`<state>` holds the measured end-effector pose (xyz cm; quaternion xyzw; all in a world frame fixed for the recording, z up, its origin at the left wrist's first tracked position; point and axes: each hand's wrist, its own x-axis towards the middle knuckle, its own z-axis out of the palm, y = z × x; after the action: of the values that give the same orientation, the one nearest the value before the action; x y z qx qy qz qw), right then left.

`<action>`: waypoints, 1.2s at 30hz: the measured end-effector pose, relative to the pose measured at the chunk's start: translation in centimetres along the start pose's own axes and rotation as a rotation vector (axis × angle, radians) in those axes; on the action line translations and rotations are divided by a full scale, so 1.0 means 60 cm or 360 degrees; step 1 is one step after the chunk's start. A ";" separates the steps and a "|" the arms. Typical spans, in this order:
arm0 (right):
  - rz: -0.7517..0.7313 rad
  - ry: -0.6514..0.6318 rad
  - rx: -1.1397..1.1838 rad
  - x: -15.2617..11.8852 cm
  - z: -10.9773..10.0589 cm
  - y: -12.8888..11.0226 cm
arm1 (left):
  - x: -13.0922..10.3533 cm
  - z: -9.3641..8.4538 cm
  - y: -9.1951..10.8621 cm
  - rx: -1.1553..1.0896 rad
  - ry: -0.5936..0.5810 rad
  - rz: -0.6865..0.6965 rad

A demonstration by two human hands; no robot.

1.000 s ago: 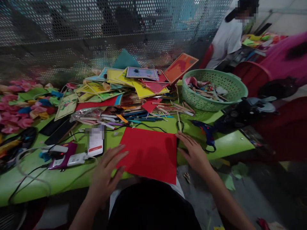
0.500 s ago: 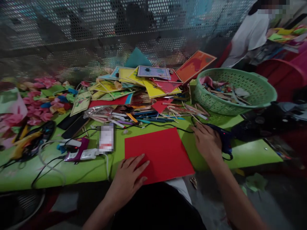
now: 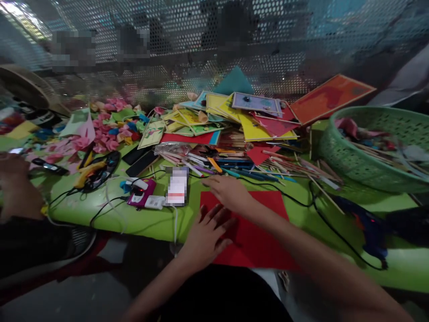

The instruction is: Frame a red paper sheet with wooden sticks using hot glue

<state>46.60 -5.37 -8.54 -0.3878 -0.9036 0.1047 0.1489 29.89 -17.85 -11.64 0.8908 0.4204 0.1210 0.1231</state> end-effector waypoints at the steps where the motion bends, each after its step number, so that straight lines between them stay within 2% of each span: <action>1: 0.0000 -0.0001 -0.0043 0.017 0.011 -0.004 | 0.000 0.001 -0.001 -0.0005 0.0004 0.0000; 4: -0.0007 0.0012 -0.0114 0.045 0.035 -0.007 | -0.001 0.002 -0.002 -0.0010 0.0037 0.0003; 7: -0.0021 0.0040 -0.0102 0.050 0.038 0.000 | -0.003 0.000 -0.003 -0.0021 0.0073 0.0003; 10: 0.0024 0.0133 -0.0087 0.049 0.018 0.025 | -0.003 -0.002 -0.002 -0.0038 0.0075 0.0018; 15: 0.0260 0.0340 -0.0141 0.050 -0.038 0.100 | -0.003 0.001 -0.003 -0.0038 0.0073 0.0020; 18: 0.0348 0.0399 -0.0146 0.036 -0.055 0.125 | -0.003 0.006 -0.005 -0.0041 0.0094 0.0018; 21: 0.0321 0.0363 -0.0057 0.011 -0.049 0.122 | -0.001 0.007 -0.006 -0.0055 0.0088 0.0014; 26: 0.0197 0.0074 0.0007 -0.016 -0.025 0.101 | 0.002 0.007 -0.006 -0.0072 0.0071 0.0020; 36: 0.0315 0.0048 0.0004 -0.040 -0.031 0.105 | 0.000 0.016 -0.009 -0.0063 0.0086 0.0005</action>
<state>53.05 -2.72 -9.18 -0.4766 -0.8583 0.1143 0.1519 29.79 -17.65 -12.74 0.8852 0.4197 0.1535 0.1290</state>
